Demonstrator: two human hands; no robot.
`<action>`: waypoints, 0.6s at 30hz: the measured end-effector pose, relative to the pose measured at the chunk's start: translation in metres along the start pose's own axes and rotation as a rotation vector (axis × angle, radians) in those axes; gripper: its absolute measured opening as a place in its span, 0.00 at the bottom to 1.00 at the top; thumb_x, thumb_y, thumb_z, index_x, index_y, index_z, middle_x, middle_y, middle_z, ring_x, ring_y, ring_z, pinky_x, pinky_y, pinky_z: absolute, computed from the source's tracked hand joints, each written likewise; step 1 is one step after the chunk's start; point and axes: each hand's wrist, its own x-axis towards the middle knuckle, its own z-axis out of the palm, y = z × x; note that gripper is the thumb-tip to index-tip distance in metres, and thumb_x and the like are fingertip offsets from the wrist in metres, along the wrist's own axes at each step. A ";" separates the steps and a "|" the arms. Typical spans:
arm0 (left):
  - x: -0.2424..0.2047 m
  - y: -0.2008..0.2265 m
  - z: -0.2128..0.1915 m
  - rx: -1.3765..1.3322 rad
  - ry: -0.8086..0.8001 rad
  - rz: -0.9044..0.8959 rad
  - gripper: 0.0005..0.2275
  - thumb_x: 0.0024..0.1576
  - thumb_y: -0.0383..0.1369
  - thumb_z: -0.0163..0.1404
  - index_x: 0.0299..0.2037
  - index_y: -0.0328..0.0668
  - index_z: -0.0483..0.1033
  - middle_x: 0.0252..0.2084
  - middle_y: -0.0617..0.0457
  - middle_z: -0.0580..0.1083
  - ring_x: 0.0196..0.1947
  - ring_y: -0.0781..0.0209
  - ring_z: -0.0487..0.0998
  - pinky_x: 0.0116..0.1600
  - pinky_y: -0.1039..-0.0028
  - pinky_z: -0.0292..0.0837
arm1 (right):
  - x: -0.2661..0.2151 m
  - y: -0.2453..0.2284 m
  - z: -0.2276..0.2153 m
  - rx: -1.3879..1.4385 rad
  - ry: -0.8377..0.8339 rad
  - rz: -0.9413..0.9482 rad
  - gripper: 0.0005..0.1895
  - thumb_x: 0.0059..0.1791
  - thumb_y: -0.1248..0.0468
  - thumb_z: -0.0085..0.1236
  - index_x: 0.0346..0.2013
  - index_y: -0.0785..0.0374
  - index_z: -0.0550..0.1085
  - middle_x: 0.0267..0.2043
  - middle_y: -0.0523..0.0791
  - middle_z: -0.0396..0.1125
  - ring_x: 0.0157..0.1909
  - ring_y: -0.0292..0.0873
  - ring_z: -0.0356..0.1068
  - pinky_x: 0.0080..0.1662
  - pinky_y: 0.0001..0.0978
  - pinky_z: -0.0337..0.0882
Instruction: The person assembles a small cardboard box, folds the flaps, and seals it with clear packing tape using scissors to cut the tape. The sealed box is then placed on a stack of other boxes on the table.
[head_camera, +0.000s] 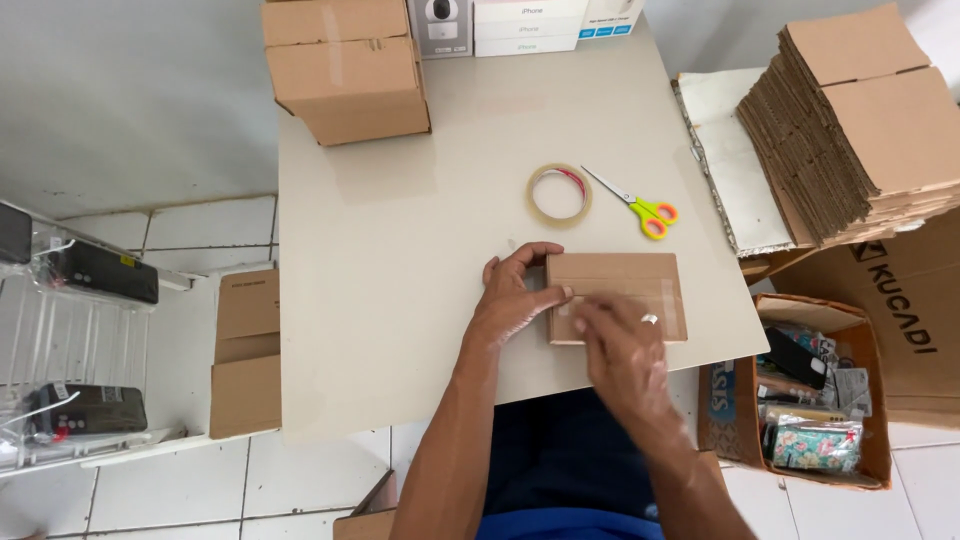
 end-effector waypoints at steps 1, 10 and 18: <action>0.000 0.003 0.000 0.000 0.010 0.001 0.28 0.42 0.33 0.62 0.57 0.56 0.76 0.56 0.53 0.78 0.66 0.56 0.70 0.75 0.54 0.24 | -0.014 -0.008 0.001 -0.014 0.019 -0.008 0.06 0.51 0.59 0.61 0.42 0.52 0.82 0.48 0.41 0.74 0.51 0.48 0.74 0.48 0.38 0.70; 0.009 -0.001 0.007 0.045 0.074 -0.027 0.23 0.44 0.39 0.65 0.52 0.56 0.79 0.52 0.54 0.79 0.64 0.57 0.73 0.76 0.56 0.26 | -0.038 -0.020 0.027 -0.211 -0.056 0.062 0.28 0.51 0.45 0.55 0.64 0.51 0.72 0.59 0.44 0.62 0.64 0.52 0.58 0.61 0.49 0.53; 0.012 -0.007 0.013 0.046 0.170 -0.015 0.14 0.52 0.42 0.60 0.48 0.59 0.80 0.47 0.58 0.81 0.58 0.61 0.76 0.76 0.59 0.29 | -0.040 -0.021 0.033 -0.203 -0.073 0.105 0.26 0.52 0.47 0.54 0.63 0.49 0.72 0.58 0.45 0.62 0.64 0.53 0.58 0.60 0.50 0.51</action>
